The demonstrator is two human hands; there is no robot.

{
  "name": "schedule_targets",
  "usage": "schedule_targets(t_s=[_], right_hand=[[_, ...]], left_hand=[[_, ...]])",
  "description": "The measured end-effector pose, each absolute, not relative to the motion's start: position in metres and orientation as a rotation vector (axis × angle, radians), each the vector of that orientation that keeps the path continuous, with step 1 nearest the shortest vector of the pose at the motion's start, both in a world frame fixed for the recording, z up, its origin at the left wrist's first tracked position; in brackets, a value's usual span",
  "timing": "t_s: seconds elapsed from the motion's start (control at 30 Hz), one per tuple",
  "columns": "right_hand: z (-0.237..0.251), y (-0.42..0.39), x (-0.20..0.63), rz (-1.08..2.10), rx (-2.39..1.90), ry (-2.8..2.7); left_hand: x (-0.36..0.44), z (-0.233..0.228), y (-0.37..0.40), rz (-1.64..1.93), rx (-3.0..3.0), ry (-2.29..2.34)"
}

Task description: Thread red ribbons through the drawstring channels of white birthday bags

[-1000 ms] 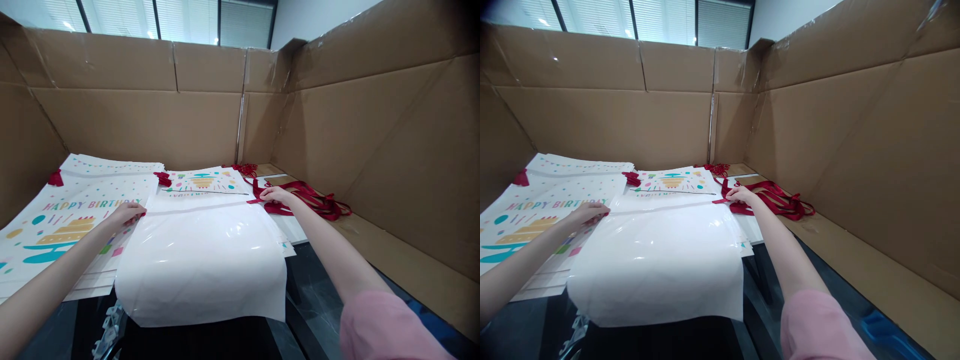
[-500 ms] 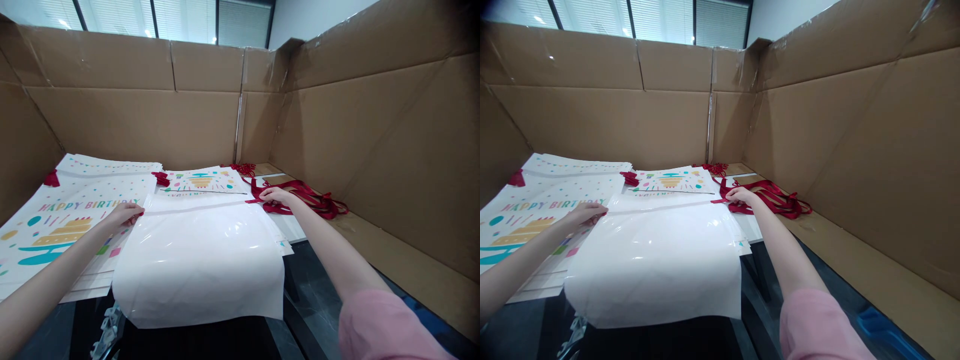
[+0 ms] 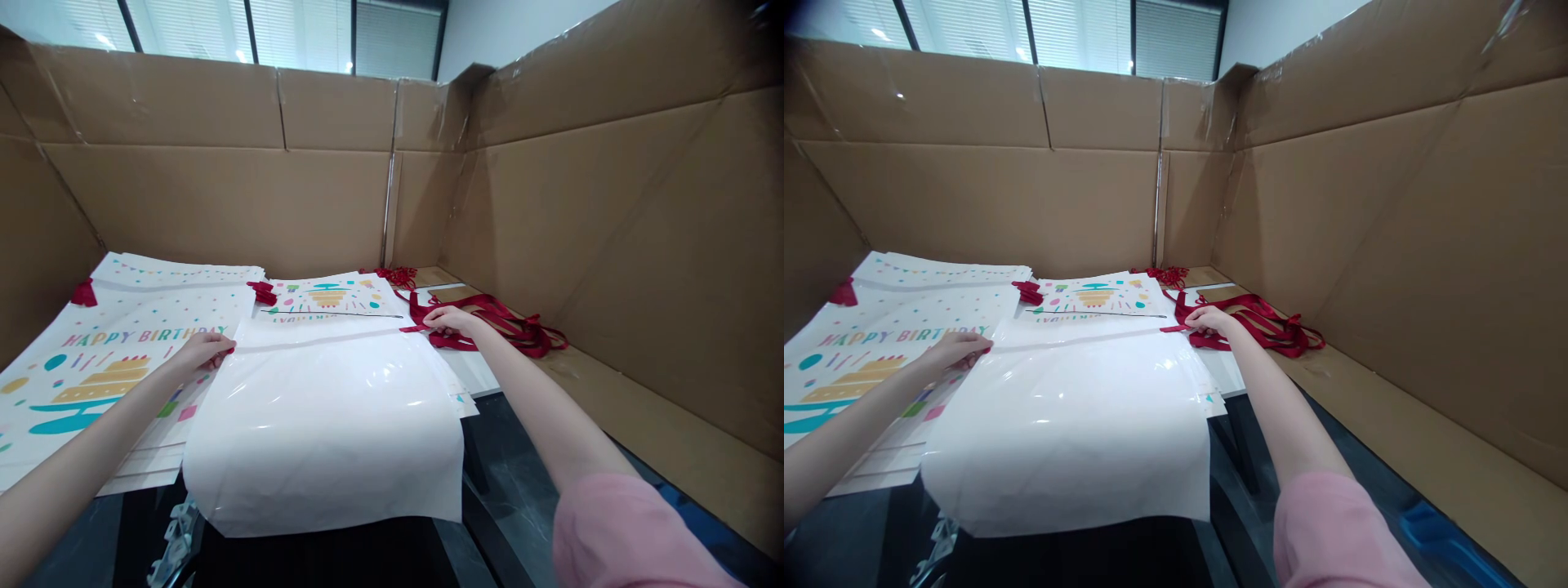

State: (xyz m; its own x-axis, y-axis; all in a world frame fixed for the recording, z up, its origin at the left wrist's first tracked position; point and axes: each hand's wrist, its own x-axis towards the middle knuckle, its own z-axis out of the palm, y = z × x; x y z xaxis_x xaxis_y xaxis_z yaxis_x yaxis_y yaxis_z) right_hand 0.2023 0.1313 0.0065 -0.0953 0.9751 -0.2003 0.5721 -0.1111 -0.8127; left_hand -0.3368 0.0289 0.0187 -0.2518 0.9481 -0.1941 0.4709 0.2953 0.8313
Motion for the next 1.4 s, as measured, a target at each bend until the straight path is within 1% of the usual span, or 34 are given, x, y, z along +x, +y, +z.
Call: schedule_targets(t_s=[0.17,0.3,0.47,0.57,0.7,0.8,0.9,1.0,1.17,1.23,1.4], right_hand=[[0.009,0.128,0.198,1.032,-1.738,-1.721],[0.014,0.122,0.194,0.906,-1.781,-1.79],[0.022,0.115,0.169,0.533,-1.795,-1.885],[0.019,0.101,0.132,0.39,-1.679,-2.03],[0.008,0.067,0.077,0.435,-1.444,-2.329],[0.005,0.047,0.052,0.493,-1.423,-2.545],[0.007,0.045,0.045,0.508,-1.497,-2.653],[0.01,0.055,0.043,0.502,-1.514,-2.619],[0.008,0.056,0.04,0.41,-1.42,-2.515],[0.007,0.043,0.045,0.361,-1.32,-2.483],[0.006,0.011,0.094,0.253,-0.751,-2.427]], left_hand=[[-0.343,0.012,0.032,0.842,1.345,1.844],[-0.347,0.007,0.033,0.821,1.45,1.865],[-0.343,0.013,0.029,0.77,1.621,2.0],[-0.336,0.029,0.026,0.717,1.752,2.146],[-0.319,0.051,0.021,0.65,1.949,2.221],[-0.3,0.063,0.015,0.58,2.103,2.168],[-0.275,0.072,0.012,0.536,2.274,2.069],[-0.241,0.081,0.019,0.519,2.446,1.942],[-0.157,0.086,0.043,0.526,2.686,1.679],[-0.119,0.083,0.052,0.502,2.766,1.545],[-0.038,0.064,0.073,0.386,2.871,1.238]])
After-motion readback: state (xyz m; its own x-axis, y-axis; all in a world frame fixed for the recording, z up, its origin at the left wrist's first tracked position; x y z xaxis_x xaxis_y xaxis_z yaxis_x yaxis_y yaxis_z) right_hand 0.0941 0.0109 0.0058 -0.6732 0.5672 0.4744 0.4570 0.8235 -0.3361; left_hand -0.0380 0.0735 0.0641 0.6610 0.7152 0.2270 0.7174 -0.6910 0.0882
